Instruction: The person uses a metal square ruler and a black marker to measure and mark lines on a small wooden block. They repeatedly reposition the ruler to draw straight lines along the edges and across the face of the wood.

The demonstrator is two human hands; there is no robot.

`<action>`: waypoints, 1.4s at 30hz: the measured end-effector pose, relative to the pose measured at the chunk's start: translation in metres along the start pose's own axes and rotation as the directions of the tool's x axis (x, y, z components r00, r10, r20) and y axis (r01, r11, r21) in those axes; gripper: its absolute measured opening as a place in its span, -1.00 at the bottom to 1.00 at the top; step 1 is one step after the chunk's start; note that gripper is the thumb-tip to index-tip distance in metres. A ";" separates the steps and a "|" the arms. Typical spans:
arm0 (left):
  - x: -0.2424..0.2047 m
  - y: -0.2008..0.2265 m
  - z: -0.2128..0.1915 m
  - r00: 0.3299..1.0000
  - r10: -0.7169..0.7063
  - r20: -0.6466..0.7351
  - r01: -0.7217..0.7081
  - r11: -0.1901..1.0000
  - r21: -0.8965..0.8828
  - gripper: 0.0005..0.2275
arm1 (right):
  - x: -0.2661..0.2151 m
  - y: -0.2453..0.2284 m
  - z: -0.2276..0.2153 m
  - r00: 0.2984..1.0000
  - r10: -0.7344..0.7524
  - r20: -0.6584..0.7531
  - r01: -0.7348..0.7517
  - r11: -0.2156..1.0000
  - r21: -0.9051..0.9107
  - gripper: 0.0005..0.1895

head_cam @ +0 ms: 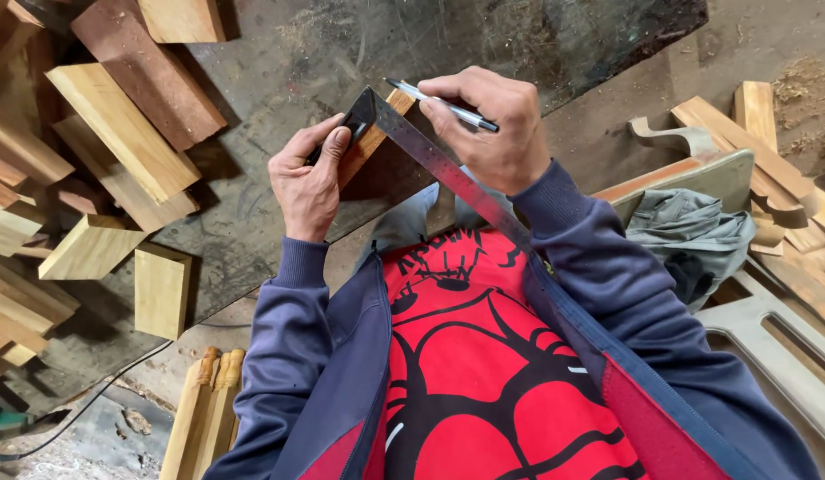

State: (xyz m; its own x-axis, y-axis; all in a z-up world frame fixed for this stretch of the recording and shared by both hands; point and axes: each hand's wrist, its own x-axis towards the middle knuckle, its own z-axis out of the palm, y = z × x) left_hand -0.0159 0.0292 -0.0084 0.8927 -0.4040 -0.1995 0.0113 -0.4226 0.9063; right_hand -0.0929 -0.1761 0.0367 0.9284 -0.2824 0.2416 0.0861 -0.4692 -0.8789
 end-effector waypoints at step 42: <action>-0.003 0.003 -0.001 0.987 0.042 -0.155 -0.043 0.999 -0.001 -0.89 | 0.004 0.008 -0.019 0.979 -0.016 0.202 0.078 0.950 -0.303 -0.81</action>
State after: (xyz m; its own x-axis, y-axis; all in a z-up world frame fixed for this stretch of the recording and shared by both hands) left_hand -0.0179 0.0303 -0.0046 0.9514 -0.2910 -0.1011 -0.0266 -0.4044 0.9142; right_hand -0.0953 -0.1970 0.0380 0.9808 -0.0999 0.1673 0.0444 -0.7214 -0.6911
